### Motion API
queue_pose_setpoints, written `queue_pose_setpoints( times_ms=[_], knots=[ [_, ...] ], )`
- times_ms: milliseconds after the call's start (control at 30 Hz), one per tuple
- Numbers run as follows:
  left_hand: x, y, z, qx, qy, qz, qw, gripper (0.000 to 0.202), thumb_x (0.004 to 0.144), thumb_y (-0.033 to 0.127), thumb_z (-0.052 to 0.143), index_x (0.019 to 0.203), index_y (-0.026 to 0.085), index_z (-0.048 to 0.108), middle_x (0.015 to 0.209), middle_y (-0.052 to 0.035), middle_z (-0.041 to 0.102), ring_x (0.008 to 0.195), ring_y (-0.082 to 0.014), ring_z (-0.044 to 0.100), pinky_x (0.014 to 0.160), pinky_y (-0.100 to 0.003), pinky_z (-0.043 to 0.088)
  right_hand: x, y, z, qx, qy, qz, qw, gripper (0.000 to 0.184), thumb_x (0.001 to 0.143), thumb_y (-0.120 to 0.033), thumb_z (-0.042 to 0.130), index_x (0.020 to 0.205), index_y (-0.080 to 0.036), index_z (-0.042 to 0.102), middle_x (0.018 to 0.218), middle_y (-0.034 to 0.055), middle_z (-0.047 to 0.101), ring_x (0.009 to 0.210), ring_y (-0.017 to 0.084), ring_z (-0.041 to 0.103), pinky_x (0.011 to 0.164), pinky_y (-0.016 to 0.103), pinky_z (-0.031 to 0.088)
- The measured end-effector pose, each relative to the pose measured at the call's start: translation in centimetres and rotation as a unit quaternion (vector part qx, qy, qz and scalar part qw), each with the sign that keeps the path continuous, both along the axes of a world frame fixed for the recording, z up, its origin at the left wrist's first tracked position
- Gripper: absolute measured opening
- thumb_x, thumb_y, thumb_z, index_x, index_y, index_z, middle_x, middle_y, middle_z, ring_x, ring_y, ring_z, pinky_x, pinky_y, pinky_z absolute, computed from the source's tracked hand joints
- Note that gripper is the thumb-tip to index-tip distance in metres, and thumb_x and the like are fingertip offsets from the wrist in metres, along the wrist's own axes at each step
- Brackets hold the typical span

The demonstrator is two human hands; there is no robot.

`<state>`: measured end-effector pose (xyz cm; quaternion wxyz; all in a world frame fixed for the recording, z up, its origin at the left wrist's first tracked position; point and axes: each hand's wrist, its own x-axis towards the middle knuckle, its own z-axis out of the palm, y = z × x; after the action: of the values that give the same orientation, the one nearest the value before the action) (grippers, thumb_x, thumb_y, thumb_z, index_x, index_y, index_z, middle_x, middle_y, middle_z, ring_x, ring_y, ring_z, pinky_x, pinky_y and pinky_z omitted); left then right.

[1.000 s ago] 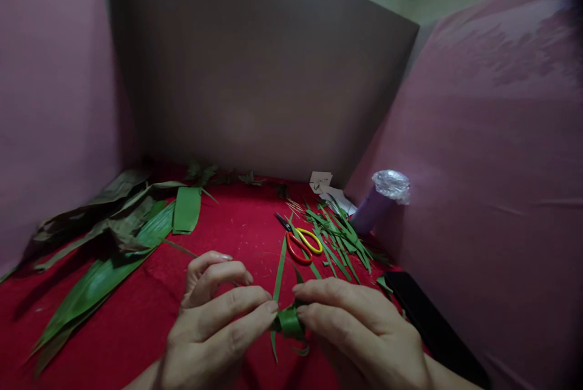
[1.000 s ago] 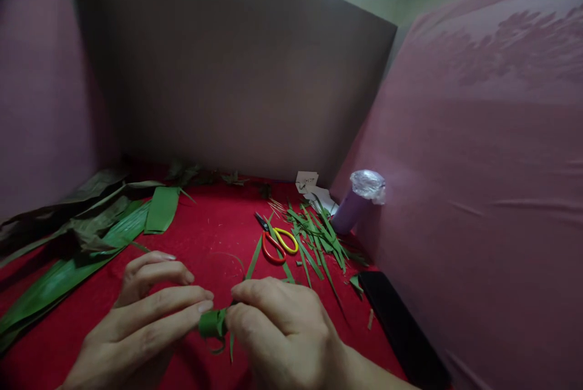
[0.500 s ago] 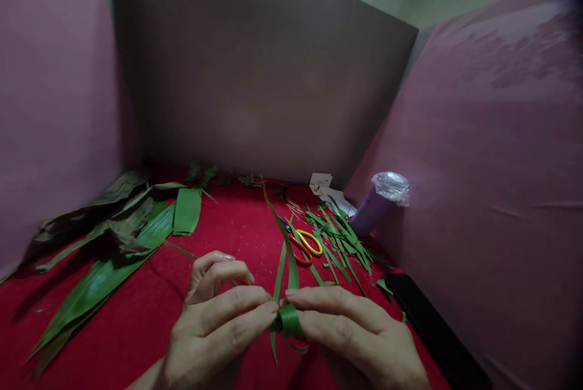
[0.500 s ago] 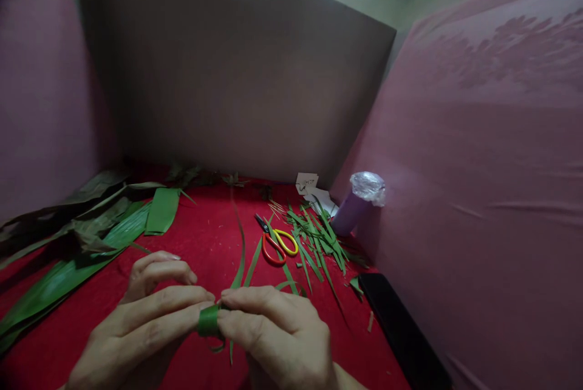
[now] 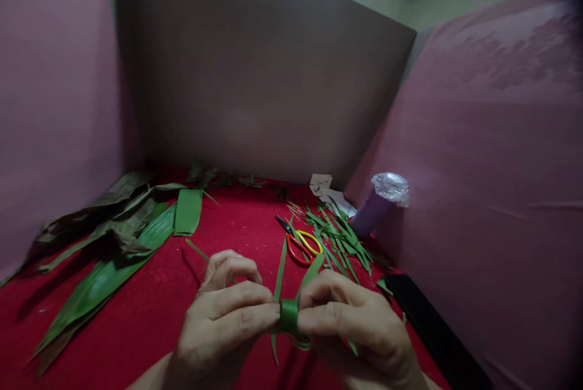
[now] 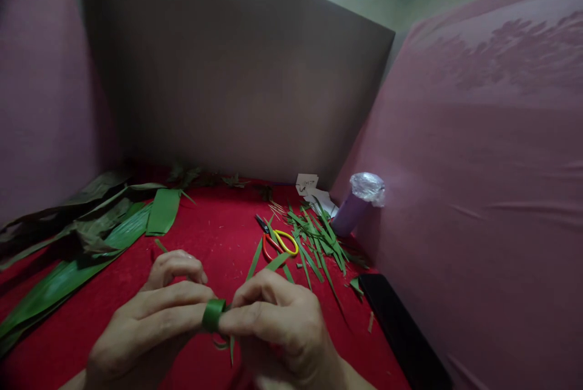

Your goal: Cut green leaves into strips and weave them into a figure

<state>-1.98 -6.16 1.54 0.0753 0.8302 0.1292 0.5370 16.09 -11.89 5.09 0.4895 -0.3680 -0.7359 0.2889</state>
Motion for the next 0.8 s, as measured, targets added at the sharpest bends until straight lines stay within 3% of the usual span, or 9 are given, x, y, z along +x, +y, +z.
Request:
queue_pose_setpoints(
  times_ms=[67, 200, 367, 633, 800],
  knots=[
    [0.1, 0.1, 0.0, -0.005, 0.005, -0.011, 1.000, 0.012, 0.083, 0.017, 0.055, 0.084, 0.022, 0.066, 0.068, -0.0009, 0.067, 0.073, -0.0178, 0.053, 0.071, -0.036, 0.041, -0.2, -0.3, 0.2, 0.024, -0.006, 0.004, 1.000, 0.016, 0.078, -0.008, 0.055, 0.078, -0.019, 0.066, 0.070, 0.0044, 0.062, 0.061, 0.015, 0.060, 0.055, 0.027, 0.050],
    [0.1, 0.1, 0.2, -0.008, 0.008, -0.027, 1.000, 0.011, 0.083, 0.018, 0.055, 0.085, 0.023, 0.065, 0.068, -0.0005, 0.067, 0.072, -0.0185, 0.053, 0.072, -0.038, 0.040, -0.3, -0.8, 0.9, 0.002, 0.013, -0.032, 0.999, 0.014, 0.080, -0.007, 0.056, 0.086, -0.019, 0.059, 0.069, 0.0020, 0.061, 0.059, 0.013, 0.058, 0.055, 0.024, 0.049],
    [0.0, 0.1, 0.1, -0.017, 0.046, -0.038, 0.998, 0.009, 0.081, 0.017, 0.058, 0.083, 0.023, 0.064, 0.068, 0.0005, 0.068, 0.074, -0.0190, 0.054, 0.074, -0.039, 0.038, 0.2, -0.1, 1.2, 0.078, -0.075, 0.026, 0.994, 0.038, 0.077, -0.002, 0.058, 0.109, -0.023, 0.058, 0.074, 0.0014, 0.064, 0.061, 0.013, 0.058, 0.057, 0.023, 0.048],
    [0.8, 0.3, -0.4, -0.012, 0.015, -0.025, 0.999, 0.013, 0.084, 0.021, 0.053, 0.076, 0.024, 0.063, 0.061, 0.0023, 0.066, 0.068, -0.0176, 0.052, 0.073, -0.038, 0.036, 0.2, 0.1, 1.0, 0.119, -0.127, 0.003, 0.985, 0.027, 0.076, 0.002, 0.048, 0.092, -0.015, 0.061, 0.067, 0.0038, 0.063, 0.057, 0.013, 0.056, 0.053, 0.023, 0.045],
    [0.6, 0.6, -0.7, -0.014, 0.033, -0.041, 0.998, 0.013, 0.085, 0.020, 0.051, 0.081, 0.023, 0.063, 0.063, 0.0006, 0.065, 0.071, -0.0186, 0.052, 0.073, -0.038, 0.036, 0.0, -0.2, 0.9, 0.131, -0.111, -0.045, 0.984, 0.020, 0.075, 0.001, 0.052, 0.083, -0.014, 0.064, 0.071, 0.0051, 0.057, 0.062, 0.013, 0.055, 0.052, 0.022, 0.044]
  ],
)
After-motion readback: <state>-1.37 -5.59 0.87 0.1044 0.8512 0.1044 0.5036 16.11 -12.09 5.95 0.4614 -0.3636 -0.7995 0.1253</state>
